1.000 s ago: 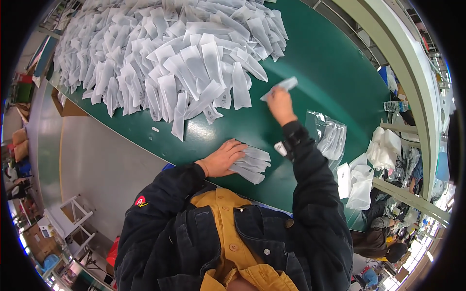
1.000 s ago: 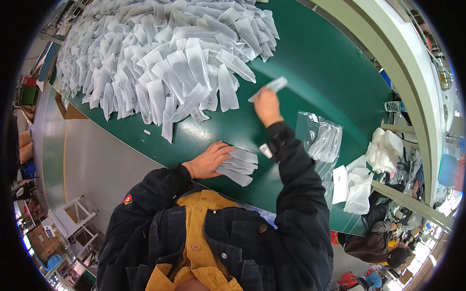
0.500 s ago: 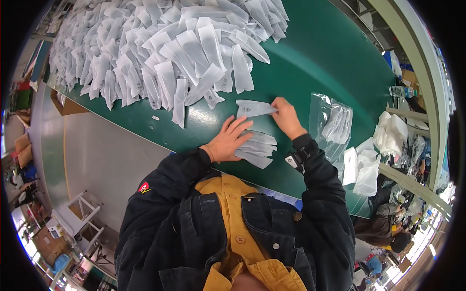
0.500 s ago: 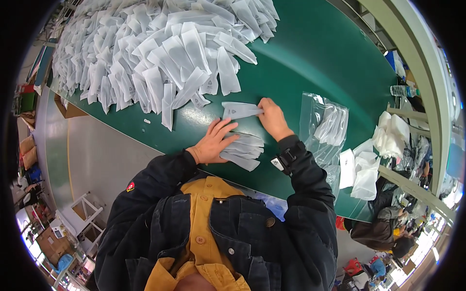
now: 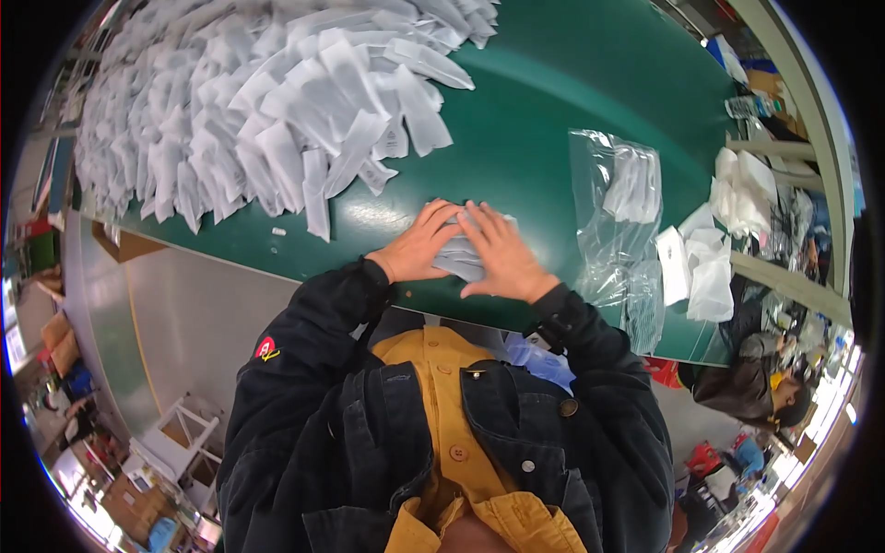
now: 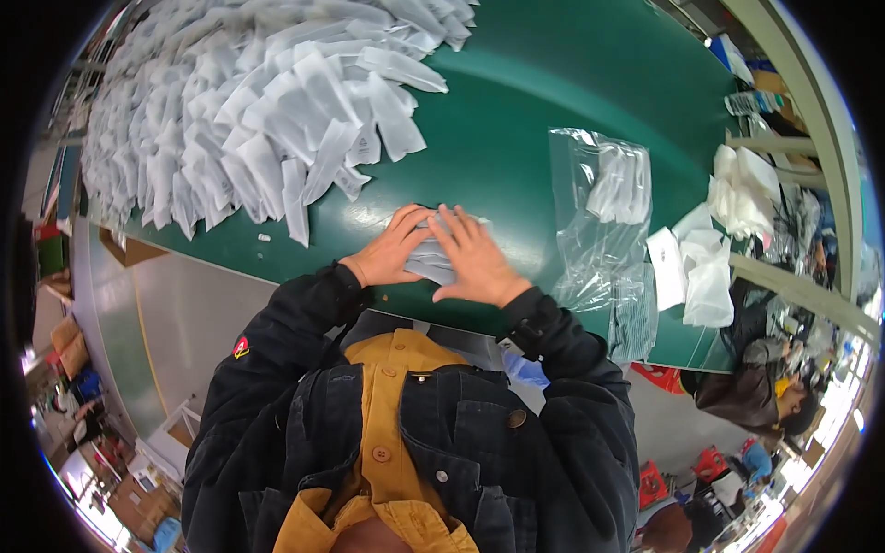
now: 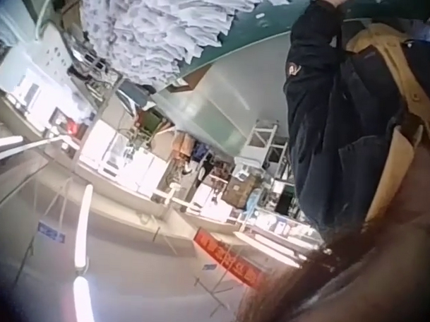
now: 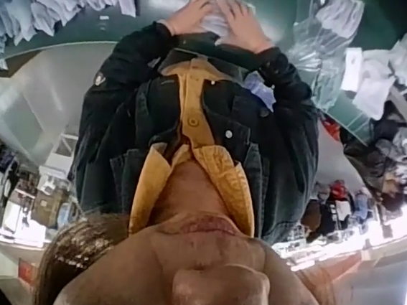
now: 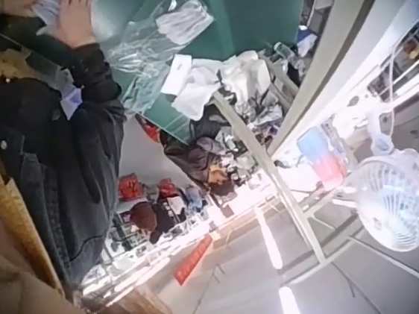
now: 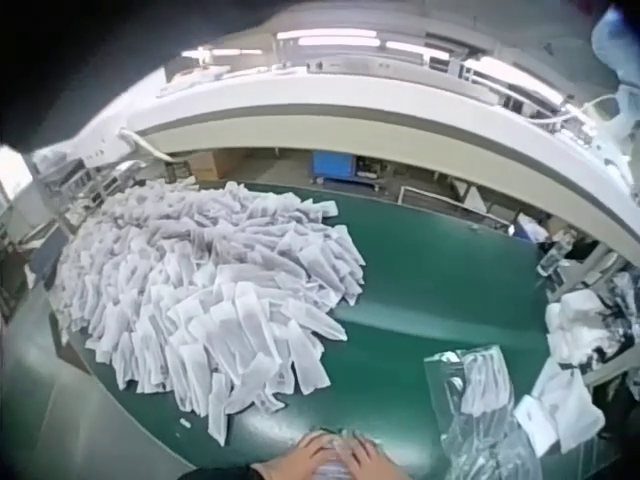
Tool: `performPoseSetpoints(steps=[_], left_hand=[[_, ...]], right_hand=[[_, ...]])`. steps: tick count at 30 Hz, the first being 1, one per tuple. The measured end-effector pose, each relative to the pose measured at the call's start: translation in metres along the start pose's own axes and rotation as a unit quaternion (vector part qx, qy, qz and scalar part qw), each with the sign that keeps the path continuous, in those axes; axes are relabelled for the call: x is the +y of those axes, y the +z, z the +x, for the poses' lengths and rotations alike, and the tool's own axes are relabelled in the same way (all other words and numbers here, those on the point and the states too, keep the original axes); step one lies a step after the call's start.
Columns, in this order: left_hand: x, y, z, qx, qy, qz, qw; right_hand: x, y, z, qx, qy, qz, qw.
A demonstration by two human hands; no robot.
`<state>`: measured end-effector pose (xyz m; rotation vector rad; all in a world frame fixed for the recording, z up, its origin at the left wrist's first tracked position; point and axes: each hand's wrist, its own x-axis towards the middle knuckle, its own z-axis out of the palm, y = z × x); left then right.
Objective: The person places a small black object into a white sleeve and sets it aside. They then open a clear plastic bag and fill it with several more white sleeves taken from a large pile on the table.
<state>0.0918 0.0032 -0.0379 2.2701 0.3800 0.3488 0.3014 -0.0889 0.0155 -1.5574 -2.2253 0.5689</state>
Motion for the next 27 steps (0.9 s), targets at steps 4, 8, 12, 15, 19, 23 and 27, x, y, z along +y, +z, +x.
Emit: performPoseSetpoints(steps=[4,8,12,15,19,23,27], left_hand=[[-0.005,0.01,-0.005,0.022,0.024,-0.035,0.999],[-0.001,0.013,-0.001,-0.006,0.047,-0.016,0.999],[0.033,0.033,0.023,-0.079,0.083,-0.137,0.984],[0.069,0.057,0.052,-0.065,0.086,-0.194,0.975],[0.132,0.092,0.095,0.013,0.056,-0.127,0.99],[0.144,0.121,0.131,0.057,0.063,-0.093,0.992],[0.143,0.112,0.138,0.053,0.031,-0.166,0.984]], right_hand=[[0.001,0.024,-0.018,0.002,0.043,0.007,0.999],[0.001,0.04,-0.039,0.049,0.07,0.007,0.996],[-0.023,0.037,-0.099,0.091,0.151,0.086,0.981],[-0.049,0.012,-0.176,0.104,0.255,0.182,0.944],[-0.073,-0.026,-0.27,0.234,0.387,0.182,0.873],[-0.044,-0.042,-0.294,0.332,0.454,0.164,0.811],[0.007,-0.051,-0.249,0.315,0.396,0.126,0.853]])
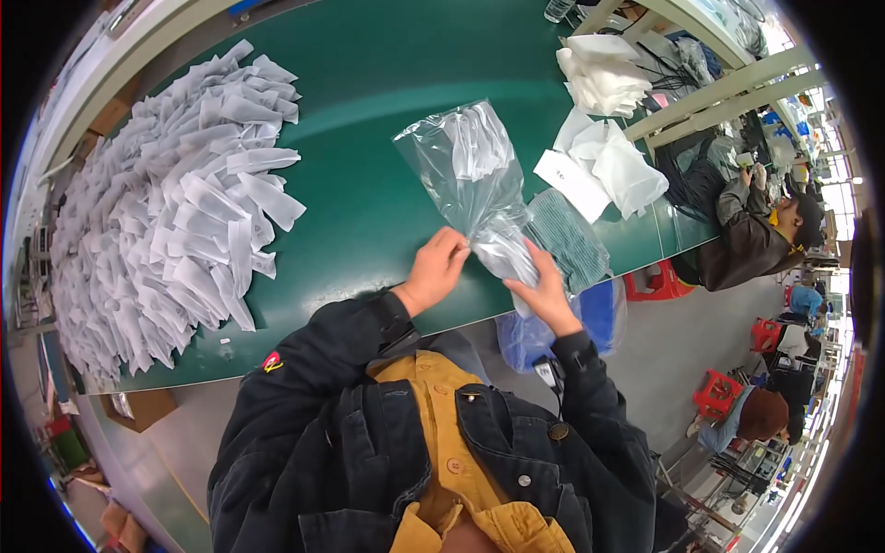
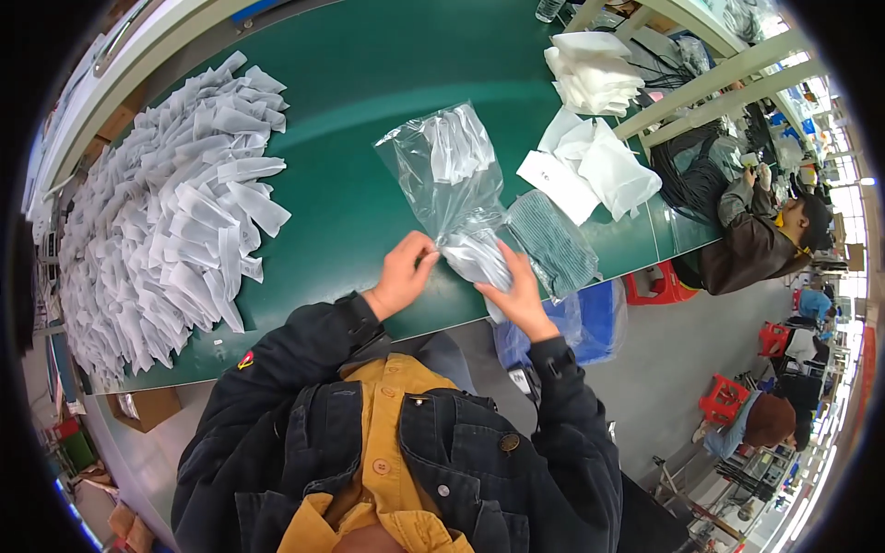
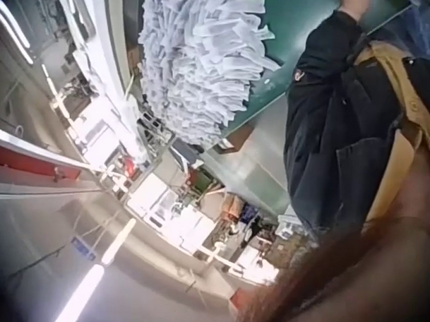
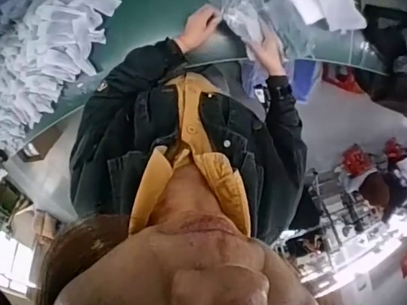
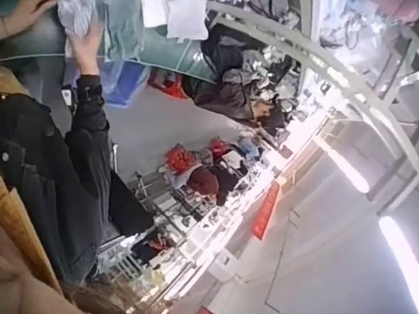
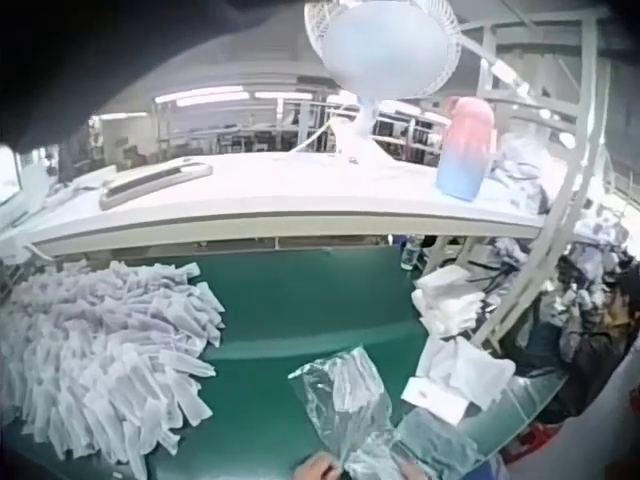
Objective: The person places a small black object into a white sleeve and sets it aside. They then open a clear plastic bag and fill it with several more white sleeves taken from a large pile on the table.
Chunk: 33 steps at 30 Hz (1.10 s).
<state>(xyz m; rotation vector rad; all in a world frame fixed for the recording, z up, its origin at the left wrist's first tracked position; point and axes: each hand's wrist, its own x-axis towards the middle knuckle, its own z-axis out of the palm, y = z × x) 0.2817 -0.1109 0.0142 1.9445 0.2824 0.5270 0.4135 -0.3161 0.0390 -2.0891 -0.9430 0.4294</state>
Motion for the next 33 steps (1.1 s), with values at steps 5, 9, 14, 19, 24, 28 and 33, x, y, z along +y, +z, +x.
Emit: performPoseSetpoints(steps=[5,9,14,19,24,28,33], left_hand=[[0.006,-0.028,-0.008,0.071,0.052,-0.005,0.996],[0.003,-0.032,-0.016,0.069,0.061,0.006,0.996],[-0.002,-0.038,-0.039,0.006,0.044,0.011,0.999],[0.018,-0.043,-0.053,-0.035,0.018,-0.017,0.999],[0.004,-0.061,-0.06,0.005,-0.013,-0.015,1.0],[-0.002,-0.048,-0.063,-0.047,-0.039,-0.029,0.998],[-0.017,-0.076,-0.07,0.017,-0.031,0.057,0.998]], right_hand=[[0.004,0.061,0.089,-0.073,-0.065,0.048,0.994],[-0.022,0.105,0.121,-0.088,0.084,0.282,0.952],[-0.057,0.142,0.144,-0.145,0.065,0.033,0.987],[-0.046,0.18,0.148,0.052,-0.035,-0.094,0.994],[-0.048,0.157,0.116,0.016,-0.121,-0.248,0.961],[-0.037,0.173,0.136,-0.048,-0.035,-0.184,0.981],[-0.039,0.169,0.169,-0.013,-0.181,-0.125,0.975]])
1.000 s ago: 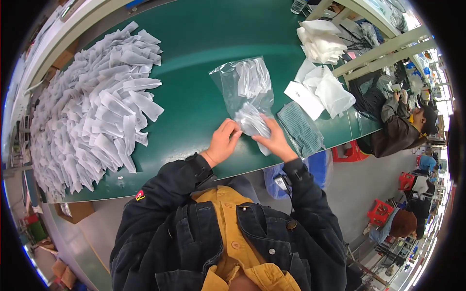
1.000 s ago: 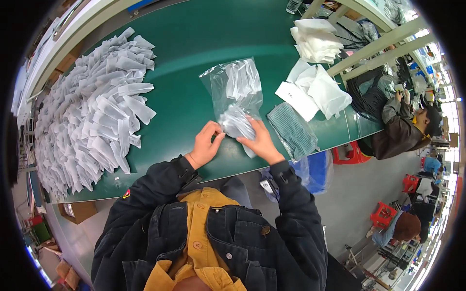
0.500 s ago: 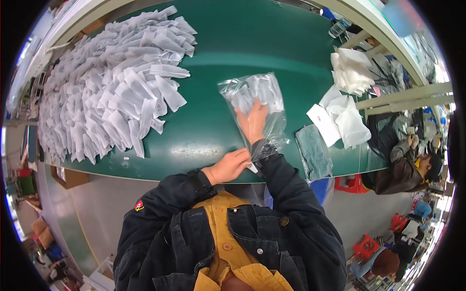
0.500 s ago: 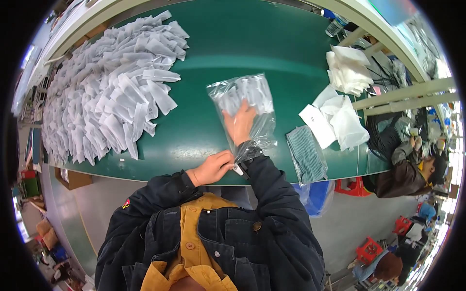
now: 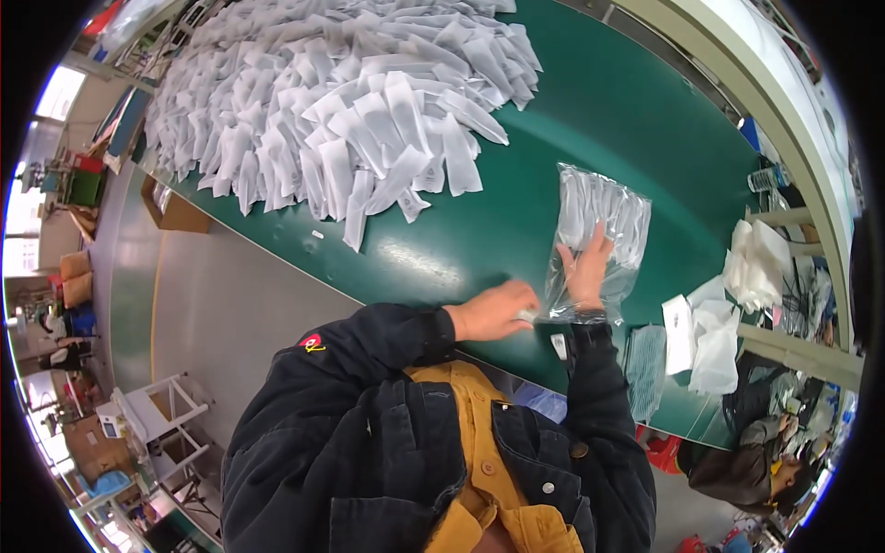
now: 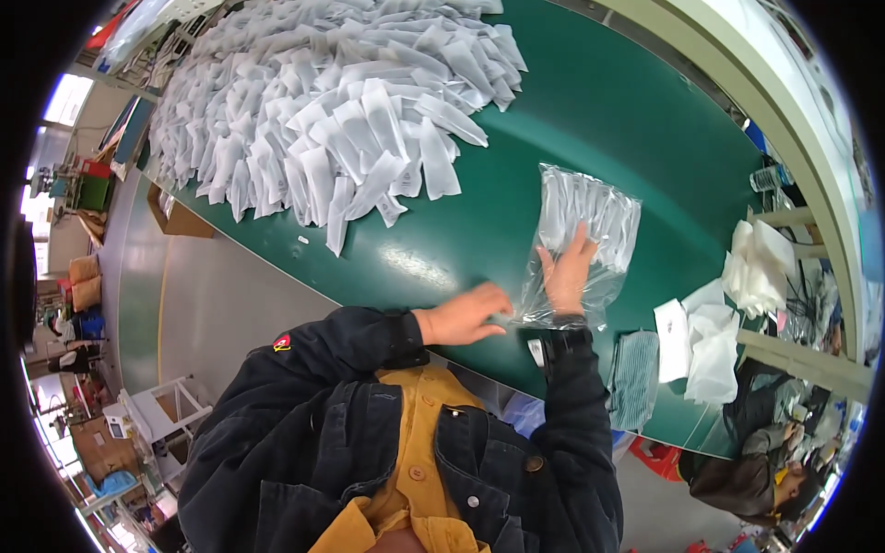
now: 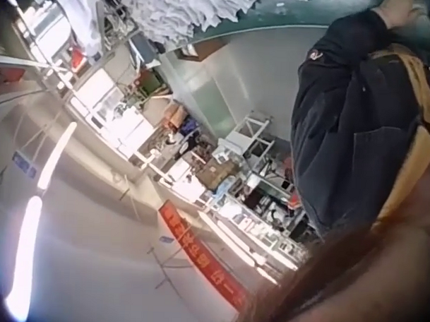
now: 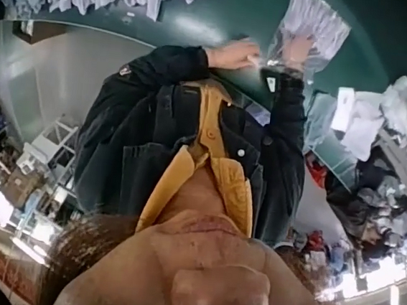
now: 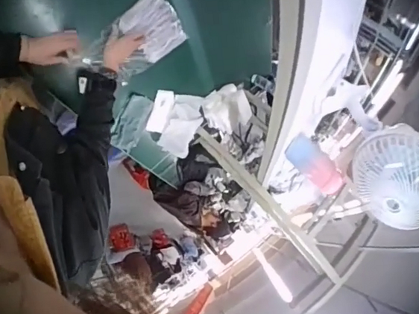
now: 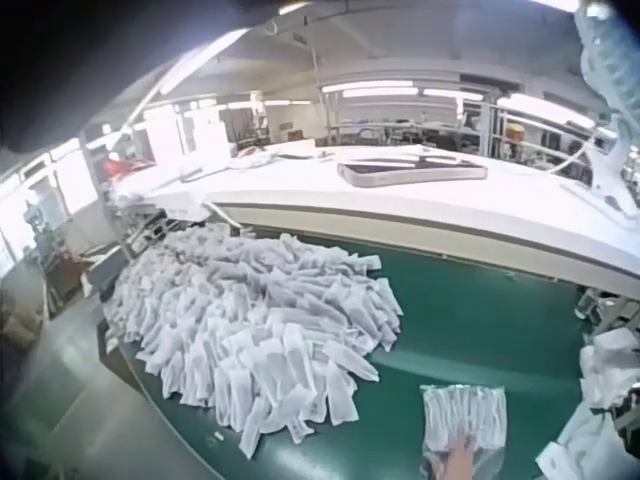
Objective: The person places a small black object into a white sleeve and sets it aside. They then open a clear plastic bag and fill it with several more white sleeves taken from a large pile on the table.
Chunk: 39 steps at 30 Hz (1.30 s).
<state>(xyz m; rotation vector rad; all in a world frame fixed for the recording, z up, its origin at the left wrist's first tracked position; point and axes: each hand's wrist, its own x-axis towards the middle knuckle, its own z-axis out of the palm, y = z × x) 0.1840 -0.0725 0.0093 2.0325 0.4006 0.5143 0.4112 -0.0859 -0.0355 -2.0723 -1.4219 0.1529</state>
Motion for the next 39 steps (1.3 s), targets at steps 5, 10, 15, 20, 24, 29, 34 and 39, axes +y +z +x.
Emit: performPoseSetpoints(steps=[5,10,15,20,24,29,34,39], left_hand=[[-0.059,-0.096,-0.01,0.273,-0.083,0.285,0.915],[-0.102,-0.146,0.015,0.273,-0.096,0.398,0.871],[-0.124,-0.137,0.025,0.165,-0.1,0.434,0.88],[-0.132,-0.128,-0.02,0.041,-0.016,0.36,0.932],[-0.117,-0.133,-0.072,-0.041,0.028,0.312,0.949],[-0.082,-0.133,-0.092,0.057,0.039,0.283,0.957],[-0.065,-0.113,-0.097,0.111,-0.064,0.242,0.962],[-0.089,-0.088,-0.107,0.032,-0.11,0.27,0.956]], right_hand=[[0.014,-0.051,-0.076,-0.108,-0.094,0.05,0.988],[-0.036,-0.149,-0.062,-0.261,0.094,-0.116,0.954],[-0.125,-0.121,0.021,-0.094,-0.039,-0.021,0.995],[-0.16,0.011,0.088,-0.153,-0.207,0.106,0.961],[-0.16,0.077,0.093,-0.212,-0.283,0.099,0.93],[-0.134,0.104,0.062,-0.302,-0.201,0.091,0.928],[-0.126,0.079,0.034,-0.362,-0.054,0.14,0.92],[-0.119,0.068,0.021,-0.347,-0.059,0.161,0.922]])
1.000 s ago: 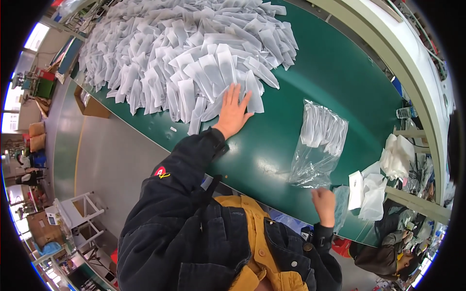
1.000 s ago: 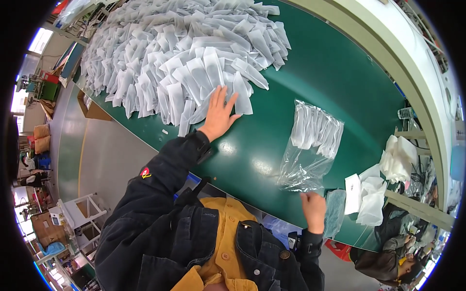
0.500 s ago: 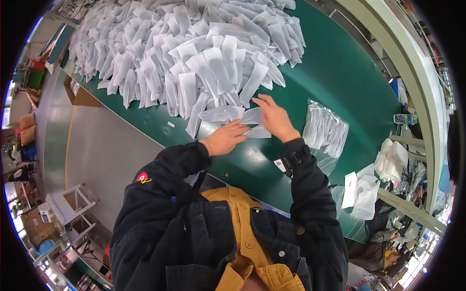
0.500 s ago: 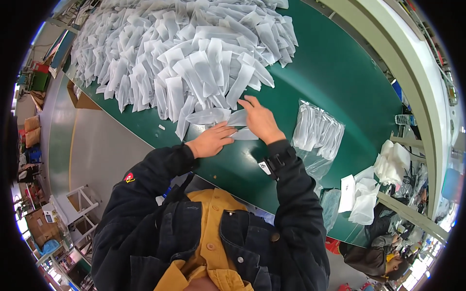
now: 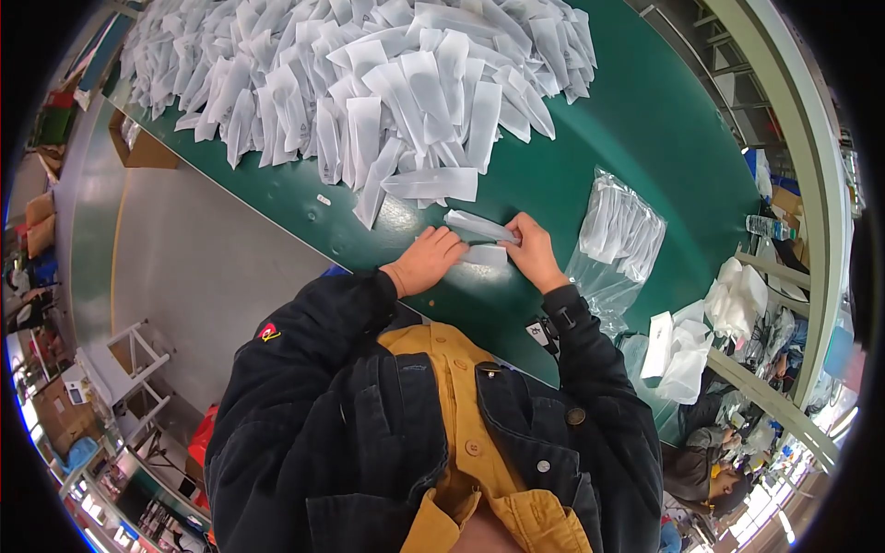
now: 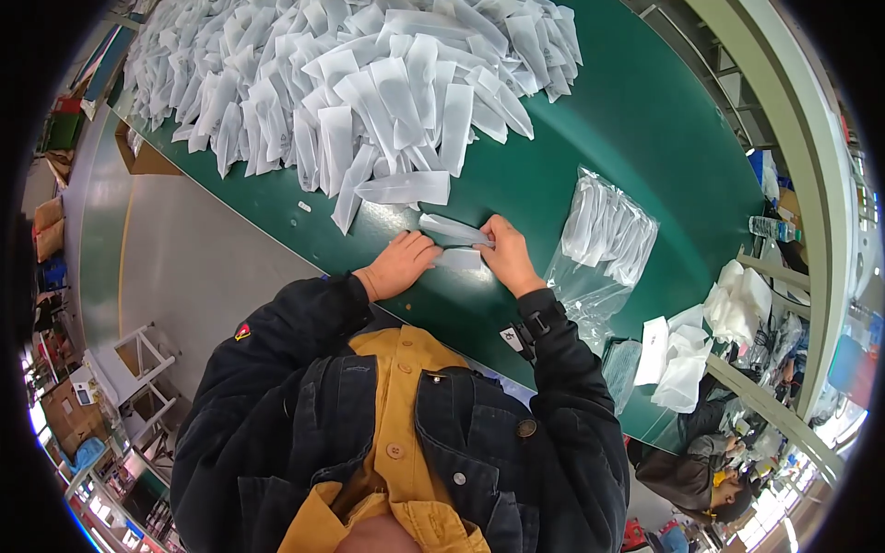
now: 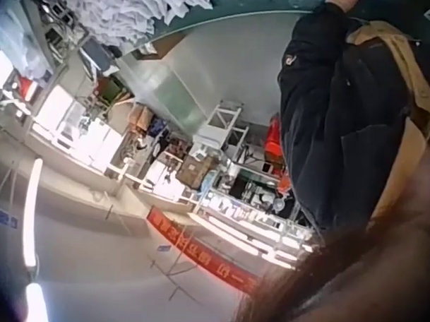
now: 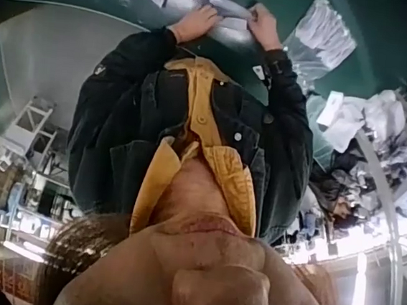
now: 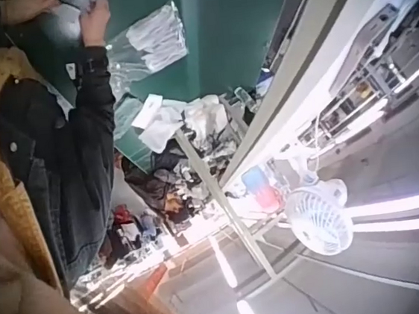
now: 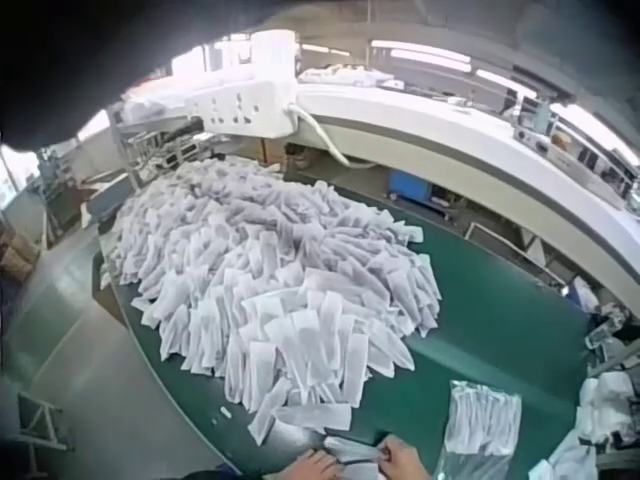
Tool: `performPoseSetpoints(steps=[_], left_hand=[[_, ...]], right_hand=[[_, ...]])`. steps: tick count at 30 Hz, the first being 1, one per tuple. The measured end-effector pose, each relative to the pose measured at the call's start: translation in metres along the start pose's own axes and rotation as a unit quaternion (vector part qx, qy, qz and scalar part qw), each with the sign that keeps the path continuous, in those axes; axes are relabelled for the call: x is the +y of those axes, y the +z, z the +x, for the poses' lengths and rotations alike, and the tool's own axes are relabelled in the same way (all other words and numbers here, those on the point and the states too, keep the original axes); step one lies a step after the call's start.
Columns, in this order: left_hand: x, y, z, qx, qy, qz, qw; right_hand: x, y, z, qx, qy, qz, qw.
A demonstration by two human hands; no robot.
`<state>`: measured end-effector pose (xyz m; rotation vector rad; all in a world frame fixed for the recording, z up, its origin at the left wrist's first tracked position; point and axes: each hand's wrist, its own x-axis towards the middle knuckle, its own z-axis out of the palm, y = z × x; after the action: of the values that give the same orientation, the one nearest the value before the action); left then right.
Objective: The person places a small black object into a white sleeve and sets it aside. They then open a clear plastic bag and fill it with several more white sleeves taken from a large pile on the table.
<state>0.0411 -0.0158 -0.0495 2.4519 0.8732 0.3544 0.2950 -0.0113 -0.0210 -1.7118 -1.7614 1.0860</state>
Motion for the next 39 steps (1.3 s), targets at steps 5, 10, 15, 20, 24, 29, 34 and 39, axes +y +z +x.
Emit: performPoseSetpoints(steps=[5,10,15,20,24,29,34,39], left_hand=[[0.018,-0.027,0.008,0.09,0.084,0.046,0.991],[0.006,-0.015,-0.015,0.051,0.065,0.015,0.996],[0.005,-0.012,-0.029,0.035,0.02,-0.068,0.997],[0.01,-0.039,-0.039,0.092,0.04,0.017,0.995],[0.019,-0.06,-0.039,0.108,0.041,0.082,0.99],[0.002,-0.036,-0.048,0.052,0.054,0.031,0.997],[-0.007,-0.008,-0.057,0.051,0.058,-0.008,0.997],[-0.007,-0.012,-0.062,0.052,0.036,-0.017,0.998]], right_hand=[[-0.003,0.002,-0.015,-0.064,-0.05,-0.006,0.997],[-0.046,-0.002,0.007,-0.073,-0.153,-0.03,0.985],[-0.074,0.021,0.061,0.067,-0.224,-0.04,0.971],[-0.041,0.046,0.059,0.043,-0.169,-0.074,0.982],[-0.036,0.044,-0.001,-0.079,-0.035,0.028,0.996],[-0.021,0.032,-0.005,-0.258,0.075,0.004,0.963],[-0.075,0.029,0.064,0.011,-0.336,-0.208,0.918],[-0.084,0.048,0.115,-0.039,-0.387,-0.339,0.857]])
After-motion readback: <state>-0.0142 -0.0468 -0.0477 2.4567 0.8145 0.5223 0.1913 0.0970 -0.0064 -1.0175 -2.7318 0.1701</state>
